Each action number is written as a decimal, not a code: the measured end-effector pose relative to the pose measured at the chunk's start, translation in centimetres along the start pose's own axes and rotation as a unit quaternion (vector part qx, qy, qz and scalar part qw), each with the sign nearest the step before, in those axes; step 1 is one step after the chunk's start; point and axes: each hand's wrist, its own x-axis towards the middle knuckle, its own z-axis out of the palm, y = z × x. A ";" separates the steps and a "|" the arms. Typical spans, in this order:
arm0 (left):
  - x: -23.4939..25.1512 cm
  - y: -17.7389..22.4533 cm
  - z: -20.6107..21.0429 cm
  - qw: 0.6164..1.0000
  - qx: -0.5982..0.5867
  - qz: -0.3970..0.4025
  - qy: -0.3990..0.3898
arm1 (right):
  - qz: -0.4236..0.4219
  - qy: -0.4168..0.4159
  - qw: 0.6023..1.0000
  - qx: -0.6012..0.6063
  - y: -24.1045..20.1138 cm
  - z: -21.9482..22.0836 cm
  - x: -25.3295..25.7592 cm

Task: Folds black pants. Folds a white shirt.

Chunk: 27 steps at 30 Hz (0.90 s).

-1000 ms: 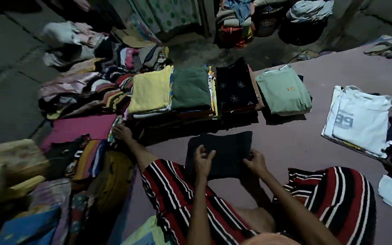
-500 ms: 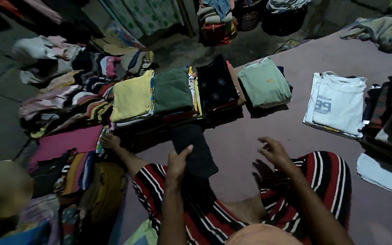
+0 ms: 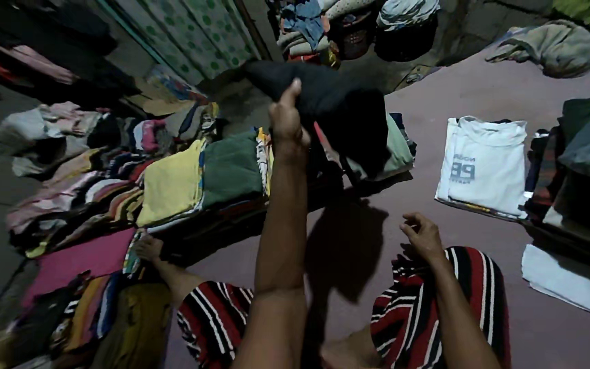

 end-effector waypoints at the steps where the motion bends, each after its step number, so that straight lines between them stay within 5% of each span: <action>1: 1.3 -0.5 1.9 0.999 -0.039 0.030 0.011 | 0.002 -0.002 1.000 0.002 0.0 -0.1 0.3; 4: 3.6 -3.6 6.2 0.992 -0.100 0.060 0.055 | 0.000 -0.007 1.000 0.013 0.1 -0.2 1.0; 7: 2.9 -10.8 8.2 0.991 -0.082 0.022 0.104 | -0.009 -0.011 0.999 0.031 0.1 -0.1 1.5; 10: -1.3 -21.4 7.9 0.984 -0.052 -0.110 0.130 | -0.016 0.006 0.999 0.049 0.1 -0.2 1.5; 13: -5.0 -31.6 6.4 0.935 -0.106 -0.298 0.158 | -0.031 0.050 0.995 0.080 0.4 -0.3 1.4; 17: -6.5 -33.0 5.5 0.908 -0.120 -0.366 0.164 | -0.013 0.109 0.980 0.164 0.0 -0.6 1.2; 19: -7.3 -32.0 5.2 0.918 -0.034 -0.389 0.063 | -0.014 0.162 0.962 0.221 -0.3 -0.6 1.1; 21: -8.7 -32.3 5.0 0.923 0.131 -0.338 -0.131 | -0.030 0.219 0.936 0.275 -0.4 -0.6 1.2; 24: -11.0 -33.6 5.9 0.847 0.339 -0.166 -0.375 | -0.054 0.277 0.905 0.319 -0.3 -0.6 1.4; 27: -13.4 -35.6 8.2 0.754 0.427 -0.041 -0.498 | -0.050 0.316 0.881 0.348 -0.1 -1.0 1.3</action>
